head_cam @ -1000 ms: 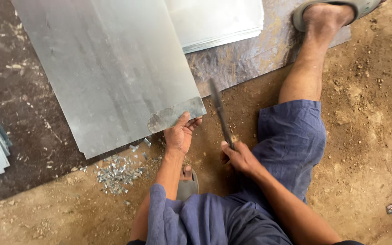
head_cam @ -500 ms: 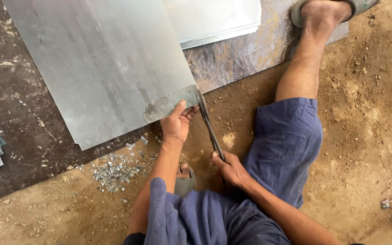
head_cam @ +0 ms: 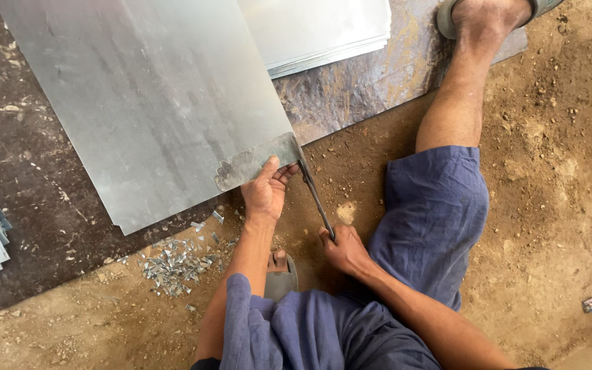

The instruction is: The person sits on the ground and cuts small rectangular pieces from large galvanized metal sheets using hand snips, rotating the sheet between cuts and setting cut pieces aside while offcuts accumulate on the ground.

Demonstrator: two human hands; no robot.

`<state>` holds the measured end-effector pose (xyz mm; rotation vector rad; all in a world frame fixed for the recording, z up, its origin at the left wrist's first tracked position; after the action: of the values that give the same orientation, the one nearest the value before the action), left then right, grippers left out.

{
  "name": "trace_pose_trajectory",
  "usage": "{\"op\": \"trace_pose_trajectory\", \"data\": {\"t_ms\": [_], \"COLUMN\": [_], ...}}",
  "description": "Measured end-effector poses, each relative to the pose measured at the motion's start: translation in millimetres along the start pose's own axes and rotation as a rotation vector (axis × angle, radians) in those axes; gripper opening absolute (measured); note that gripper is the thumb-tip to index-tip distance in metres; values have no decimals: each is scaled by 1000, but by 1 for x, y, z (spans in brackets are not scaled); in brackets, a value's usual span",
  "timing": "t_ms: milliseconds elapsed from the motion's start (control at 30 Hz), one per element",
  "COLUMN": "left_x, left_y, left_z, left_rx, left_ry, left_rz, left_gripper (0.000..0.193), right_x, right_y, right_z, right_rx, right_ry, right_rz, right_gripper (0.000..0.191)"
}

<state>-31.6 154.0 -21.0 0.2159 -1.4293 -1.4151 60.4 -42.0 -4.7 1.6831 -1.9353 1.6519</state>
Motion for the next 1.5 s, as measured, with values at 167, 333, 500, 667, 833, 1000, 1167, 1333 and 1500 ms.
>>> {"op": "trace_pose_trajectory", "data": {"t_ms": [167, 333, 500, 667, 833, 1000, 1167, 1333, 1500], "left_x": [0, 2, 4, 3, 1, 0, -2, 12, 58], "left_y": [-1, 4, 6, 4, 0, -5, -9, 21, 42], "left_z": [-1, 1, 4, 5, 3, 2, 14, 60, 121], "left_rx": [3, -46, -63, -50, -32, -85, -150, -252, -496], "left_ry": [14, 78, 79, 68, 63, 72, 201, 490, 465], "left_rz": [-22, -60, -29, -31, -20, -8, 146, -74, -280], "left_gripper": [14, 22, 48, 49, 49, 50, 41, 24, 21], "right_x": [-2, -6, -12, -11, -10, -14, 14, 34, 1], "right_y": [4, 8, 3, -5, -3, 1, 1, -1, 0], "right_z": [6, 2, -7, -16, -12, -11, 1, 28, 32], "right_rx": [9, -438, -411, -174, -165, -191, -651, -619, -573], "right_ry": [33, -42, -27, -87, -20, 19, 134, 124, 47], "right_rz": [-34, -136, -123, -55, -98, -168, -446, -475, -407], "right_gripper": [51, 43, 41, 55, 56, 57, 43, 52, 50]}}
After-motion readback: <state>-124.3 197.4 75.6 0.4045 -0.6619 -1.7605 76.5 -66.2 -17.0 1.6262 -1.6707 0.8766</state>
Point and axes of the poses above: each hand's wrist, its own x-axis away from the middle knuckle, its own y-axis out of the palm, z = x × y, the point moved 4 cm from there along -x, towards the middle knuckle, and after that the axes turned 11 degrees about x, right-handed, at the moved point
